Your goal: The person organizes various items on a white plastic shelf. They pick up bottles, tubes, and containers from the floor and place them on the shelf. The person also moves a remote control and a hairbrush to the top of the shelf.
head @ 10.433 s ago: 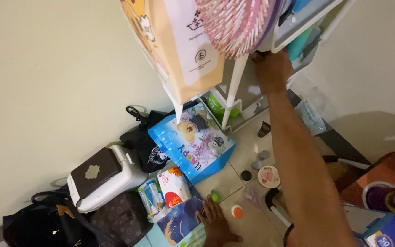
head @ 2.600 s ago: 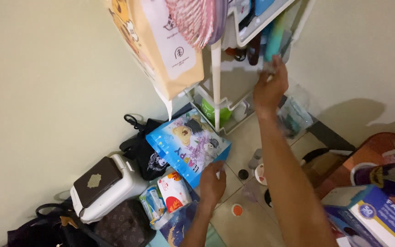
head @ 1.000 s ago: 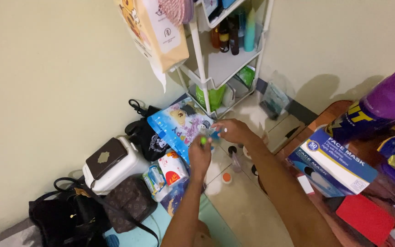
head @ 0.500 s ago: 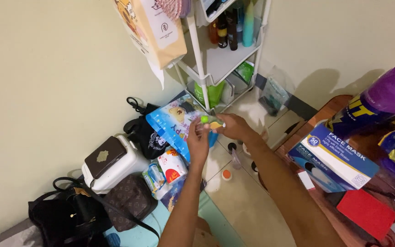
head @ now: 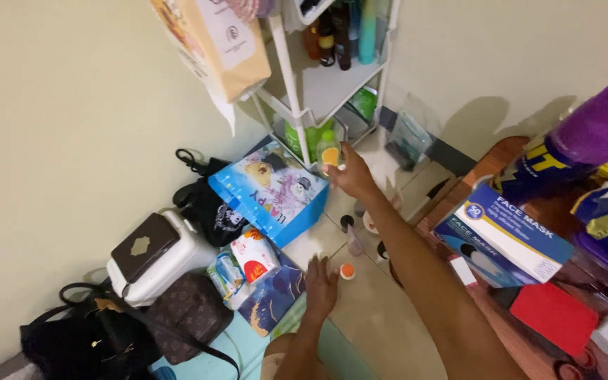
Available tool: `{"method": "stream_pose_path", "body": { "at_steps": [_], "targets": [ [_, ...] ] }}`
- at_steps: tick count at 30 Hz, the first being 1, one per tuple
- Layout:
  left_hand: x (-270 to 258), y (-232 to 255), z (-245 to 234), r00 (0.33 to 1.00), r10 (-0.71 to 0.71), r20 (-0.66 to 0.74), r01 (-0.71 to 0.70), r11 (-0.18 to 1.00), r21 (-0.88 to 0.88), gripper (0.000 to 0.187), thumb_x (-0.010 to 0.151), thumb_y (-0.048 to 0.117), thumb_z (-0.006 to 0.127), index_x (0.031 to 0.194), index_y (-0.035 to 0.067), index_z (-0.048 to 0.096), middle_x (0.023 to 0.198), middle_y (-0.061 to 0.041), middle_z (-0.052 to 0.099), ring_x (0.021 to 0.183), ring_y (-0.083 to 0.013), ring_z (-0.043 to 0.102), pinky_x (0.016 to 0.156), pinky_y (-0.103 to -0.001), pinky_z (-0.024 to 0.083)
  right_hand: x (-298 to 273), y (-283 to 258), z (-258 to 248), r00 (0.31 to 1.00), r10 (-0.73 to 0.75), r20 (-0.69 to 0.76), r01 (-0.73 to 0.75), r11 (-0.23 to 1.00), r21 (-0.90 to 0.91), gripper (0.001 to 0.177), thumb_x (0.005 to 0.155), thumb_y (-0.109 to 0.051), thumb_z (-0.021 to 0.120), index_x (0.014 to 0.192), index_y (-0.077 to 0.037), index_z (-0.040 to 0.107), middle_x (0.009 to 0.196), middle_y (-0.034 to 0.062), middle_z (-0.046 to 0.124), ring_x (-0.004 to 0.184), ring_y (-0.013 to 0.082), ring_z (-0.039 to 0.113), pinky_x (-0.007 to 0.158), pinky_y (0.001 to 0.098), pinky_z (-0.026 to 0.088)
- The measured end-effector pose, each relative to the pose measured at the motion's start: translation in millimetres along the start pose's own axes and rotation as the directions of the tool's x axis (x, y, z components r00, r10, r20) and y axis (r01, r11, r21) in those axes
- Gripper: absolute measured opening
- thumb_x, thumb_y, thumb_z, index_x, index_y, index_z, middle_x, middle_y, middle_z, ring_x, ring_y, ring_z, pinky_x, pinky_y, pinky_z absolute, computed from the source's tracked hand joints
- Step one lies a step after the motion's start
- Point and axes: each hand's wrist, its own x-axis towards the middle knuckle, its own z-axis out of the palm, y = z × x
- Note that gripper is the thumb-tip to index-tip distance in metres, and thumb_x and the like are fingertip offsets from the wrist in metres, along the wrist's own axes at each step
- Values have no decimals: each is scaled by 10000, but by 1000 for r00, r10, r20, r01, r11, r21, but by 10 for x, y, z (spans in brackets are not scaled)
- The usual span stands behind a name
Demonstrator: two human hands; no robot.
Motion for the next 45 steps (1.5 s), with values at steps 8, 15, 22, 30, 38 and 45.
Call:
{"method": "stream_pose_path", "body": {
  "at_steps": [8, 15, 22, 30, 38, 45],
  "targets": [
    [-108, -119, 63, 993, 62, 96, -61, 998, -15, 671, 938, -45, 430, 1583, 6, 255, 1692, -219, 155, 1561, -401, 161, 1267, -508, 180, 129, 105, -73, 992, 74, -105, -61, 991, 117, 675, 892, -384, 719, 1449, -109, 455, 1328, 112, 608, 1075, 266, 647, 825, 372, 538],
    [-208, 377, -148, 917, -180, 357, 40, 929, 367, 1462, 770, 664, 921, 1628, 44, -88, 1729, -157, -185, 1595, -366, -149, 1279, -486, 52, 251, 259, -86, 969, 168, -179, -149, 982, 113, 1099, 787, -440, 844, 1607, -85, 204, 1532, 197, 474, 1379, 338, 511, 1090, 383, 463],
    [-135, 352, -185, 857, -226, 463, -17, 886, 463, 1566, 733, 821, 778, 1594, -11, -232, 1699, -204, -294, 1575, -377, -253, 1280, -478, -76, 465, 494, -155, 945, 52, -323, 10, 982, 189, 586, 810, -380, 831, 1205, -102, 499, 965, 69, 596, 860, 226, 580, 754, 400, 492],
    [-73, 275, -183, 793, -230, 565, 3, 928, 373, 1709, 565, 789, 817, 1554, -26, -315, 1634, -247, -412, 1516, -435, -368, 1260, -546, -136, 714, 150, -234, 855, 169, -490, 122, 854, 506, 704, 826, -31, 682, 1482, -197, 488, 1255, 67, 623, 1132, 205, 609, 982, 349, 532],
    [-13, 453, -352, 765, -297, 572, 39, 907, 419, 1614, 614, 697, 799, 1571, -26, -280, 1660, -248, -360, 1533, -445, -329, 1271, -518, -126, 1383, -70, -385, 785, -62, -616, 487, 676, 553, 418, 979, -102, 684, 1347, -155, 494, 1196, 63, 630, 1055, 197, 642, 886, 345, 570],
    [2, 203, -126, 819, -246, 519, 20, 915, 402, 1679, 528, 767, 800, 1587, -39, -224, 1695, -243, -268, 1561, -451, -253, 1269, -535, -94, 1770, -328, -714, 700, -335, -631, 363, 928, -89, 278, 885, -53, 717, 1114, -118, 574, 1024, 69, 694, 925, 225, 673, 812, 357, 547]
  ]
}}
